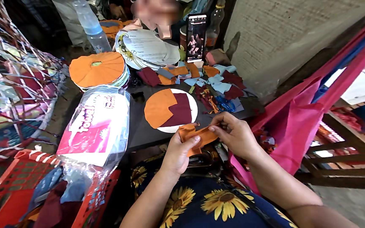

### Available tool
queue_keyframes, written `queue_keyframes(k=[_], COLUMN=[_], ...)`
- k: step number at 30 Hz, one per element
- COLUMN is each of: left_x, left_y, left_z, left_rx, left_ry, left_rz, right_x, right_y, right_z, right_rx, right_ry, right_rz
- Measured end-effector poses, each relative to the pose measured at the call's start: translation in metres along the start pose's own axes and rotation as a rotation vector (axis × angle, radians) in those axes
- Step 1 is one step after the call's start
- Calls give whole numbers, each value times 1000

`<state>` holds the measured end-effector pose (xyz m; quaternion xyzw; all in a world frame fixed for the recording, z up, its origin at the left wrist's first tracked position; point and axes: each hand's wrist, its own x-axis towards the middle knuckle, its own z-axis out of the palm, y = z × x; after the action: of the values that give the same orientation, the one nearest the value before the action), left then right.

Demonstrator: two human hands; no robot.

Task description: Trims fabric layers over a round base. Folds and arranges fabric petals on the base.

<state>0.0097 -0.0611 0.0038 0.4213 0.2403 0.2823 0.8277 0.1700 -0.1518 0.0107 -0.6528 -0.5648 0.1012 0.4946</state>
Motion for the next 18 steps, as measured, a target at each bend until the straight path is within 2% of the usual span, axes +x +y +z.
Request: queue_keyframes(k=[3,9,14,18], left_x=[0,-3,-10,-16], left_y=[1,-1,-7,-6], left_z=[1,-4,-25,-41], left_rx=[21,68,245,423], left_ry=[30,57,83,174], left_rz=[18,72,174,229], right_x=[1,7,17,30], right_y=[-4,2,6,5], right_z=[-4,-1,7,24], right_rx=[107,119,157,148], right_ry=[-63,-36,-123,-212], right_rz=[97,82,106,85])
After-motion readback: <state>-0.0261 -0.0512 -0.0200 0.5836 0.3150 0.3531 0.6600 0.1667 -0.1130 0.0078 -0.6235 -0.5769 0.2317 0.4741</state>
